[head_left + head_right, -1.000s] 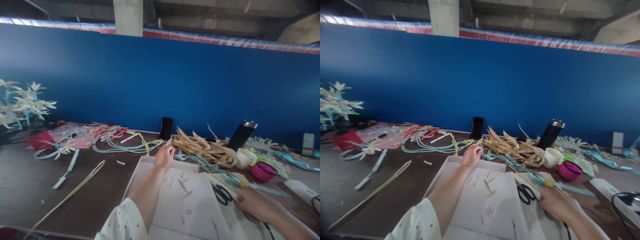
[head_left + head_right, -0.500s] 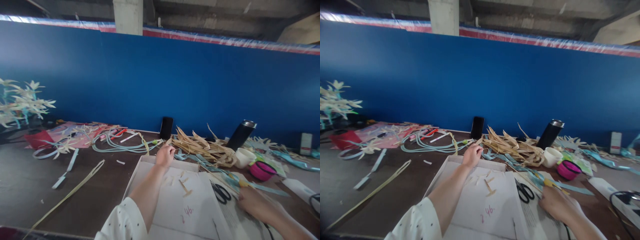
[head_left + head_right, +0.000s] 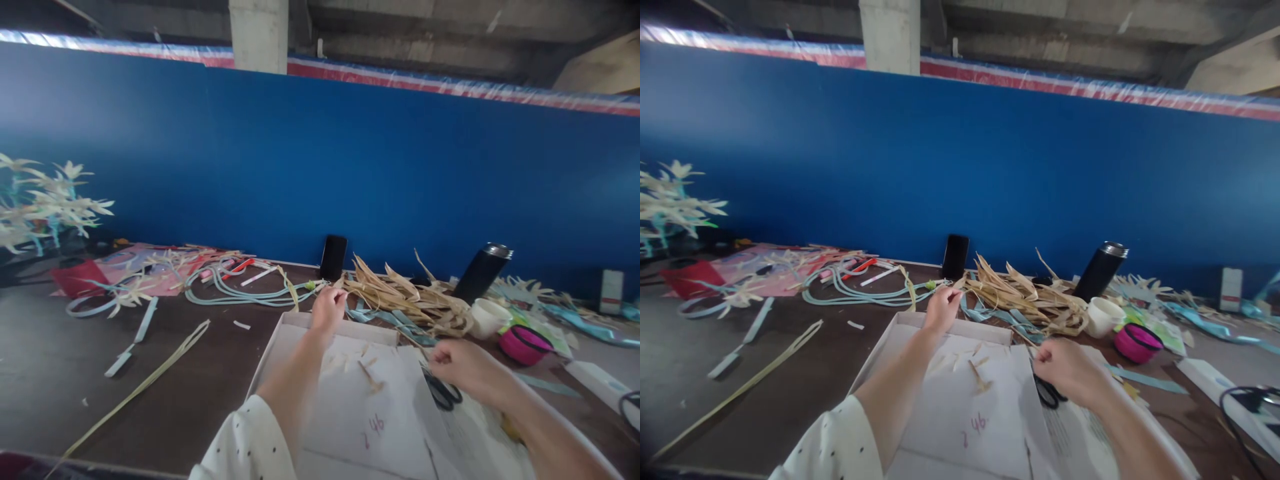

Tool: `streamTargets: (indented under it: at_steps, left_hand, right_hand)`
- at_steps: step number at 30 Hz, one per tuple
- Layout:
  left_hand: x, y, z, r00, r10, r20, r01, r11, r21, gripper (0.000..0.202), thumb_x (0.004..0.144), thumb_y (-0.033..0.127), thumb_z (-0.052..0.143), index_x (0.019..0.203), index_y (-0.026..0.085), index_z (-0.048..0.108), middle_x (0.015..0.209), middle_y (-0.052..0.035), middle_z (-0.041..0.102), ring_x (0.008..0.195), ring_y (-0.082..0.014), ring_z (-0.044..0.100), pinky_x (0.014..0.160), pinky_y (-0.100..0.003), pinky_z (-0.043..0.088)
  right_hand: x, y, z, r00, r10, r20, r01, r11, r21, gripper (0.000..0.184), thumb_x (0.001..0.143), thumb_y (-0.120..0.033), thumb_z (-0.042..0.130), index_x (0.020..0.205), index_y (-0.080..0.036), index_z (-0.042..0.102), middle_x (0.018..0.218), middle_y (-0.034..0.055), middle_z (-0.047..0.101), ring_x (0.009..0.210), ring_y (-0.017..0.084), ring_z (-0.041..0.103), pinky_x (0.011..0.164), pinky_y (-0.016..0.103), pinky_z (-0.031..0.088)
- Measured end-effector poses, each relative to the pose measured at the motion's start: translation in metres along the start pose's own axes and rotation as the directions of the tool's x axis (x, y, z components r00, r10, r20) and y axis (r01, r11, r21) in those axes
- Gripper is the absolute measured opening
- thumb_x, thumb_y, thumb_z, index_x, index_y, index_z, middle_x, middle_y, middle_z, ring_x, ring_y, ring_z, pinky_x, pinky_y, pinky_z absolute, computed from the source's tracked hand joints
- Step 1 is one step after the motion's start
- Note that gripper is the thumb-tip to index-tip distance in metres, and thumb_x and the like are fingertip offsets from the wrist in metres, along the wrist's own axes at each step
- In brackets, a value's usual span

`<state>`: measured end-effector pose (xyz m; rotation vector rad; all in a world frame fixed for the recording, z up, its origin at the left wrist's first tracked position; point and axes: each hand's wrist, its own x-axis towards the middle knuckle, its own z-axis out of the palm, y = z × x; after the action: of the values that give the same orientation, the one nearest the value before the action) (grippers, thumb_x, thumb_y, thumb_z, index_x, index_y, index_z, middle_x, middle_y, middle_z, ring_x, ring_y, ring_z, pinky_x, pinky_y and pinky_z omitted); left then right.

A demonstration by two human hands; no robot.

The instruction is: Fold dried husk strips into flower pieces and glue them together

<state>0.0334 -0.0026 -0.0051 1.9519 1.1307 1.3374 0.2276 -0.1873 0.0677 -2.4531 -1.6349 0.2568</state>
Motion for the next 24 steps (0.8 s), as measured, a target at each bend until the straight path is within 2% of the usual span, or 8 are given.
streamTargets:
  at_steps: [2,5,8,11,18,24]
  left_hand:
    - [0.005,-0.001,-0.001,0.993,-0.106,-0.045,0.101,0.989,-0.104,0.015,0.079,0.025,0.054,0.078,0.017,0.067,0.081,-0.0038,0.063,0.078,-0.0137,0.057,0.075,-0.025,0.042]
    - [0.012,-0.004,-0.002,0.958,-0.283,-0.056,0.253,0.917,-0.308,0.020,0.077,0.029,0.055,0.081,0.015,0.068,0.071,-0.0027,0.064,0.067,-0.0122,0.055,0.066,-0.023,0.043]
    - [0.018,-0.009,-0.002,0.930,-0.367,-0.028,0.306,0.813,-0.496,0.025,0.074,0.032,0.057,0.084,0.012,0.069,0.064,-0.0021,0.062,0.059,-0.0103,0.053,0.058,-0.021,0.041]
    - [0.021,-0.013,-0.002,0.918,-0.397,-0.010,0.320,0.755,-0.573,0.027,0.071,0.034,0.061,0.083,0.011,0.069,0.060,-0.0021,0.061,0.056,-0.0097,0.052,0.055,-0.020,0.040]
    - [0.026,-0.015,-0.004,0.891,-0.453,0.030,0.361,0.666,-0.654,0.027,0.068,0.034,0.063,0.080,0.011,0.070,0.057,-0.0009,0.058,0.052,-0.0076,0.049,0.052,-0.019,0.038]
    - [0.028,-0.018,-0.004,0.893,-0.450,0.027,0.361,0.676,-0.642,0.023,0.068,0.031,0.062,0.079,0.012,0.070,0.060,-0.0008,0.059,0.053,-0.0071,0.048,0.054,-0.019,0.038]
  right_hand:
    - [0.009,-0.029,0.004,0.995,-0.087,0.052,0.088,0.996,-0.013,0.012,0.066,-0.027,0.056,0.067,-0.021,0.066,0.063,0.0003,0.063,0.059,0.014,0.056,0.051,0.023,0.030]
    - [0.023,-0.073,0.015,0.985,-0.167,0.052,0.171,0.980,-0.098,0.011,0.066,-0.028,0.057,0.070,-0.023,0.066,0.072,0.0002,0.066,0.067,0.016,0.058,0.054,0.024,0.031]
    - [0.034,-0.110,0.028,0.956,-0.279,0.088,0.291,0.936,-0.197,0.013,0.066,-0.025,0.057,0.071,-0.024,0.068,0.080,0.0027,0.067,0.076,0.019,0.061,0.059,0.025,0.033]
    - [0.042,-0.137,0.040,0.927,-0.348,0.137,0.373,0.887,-0.272,0.017,0.067,-0.022,0.056,0.077,-0.021,0.069,0.085,0.0084,0.068,0.080,0.023,0.063,0.063,0.027,0.038]
    - [0.052,-0.168,0.058,0.867,-0.469,0.169,0.496,0.781,-0.378,0.022,0.072,-0.018,0.052,0.089,-0.013,0.066,0.089,0.0145,0.066,0.081,0.026,0.064,0.065,0.030,0.044]
    - [0.056,-0.171,0.065,0.858,-0.489,0.154,0.510,0.783,-0.357,0.024,0.077,-0.017,0.047,0.091,-0.014,0.066,0.096,0.0149,0.065,0.084,0.025,0.064,0.070,0.031,0.044]
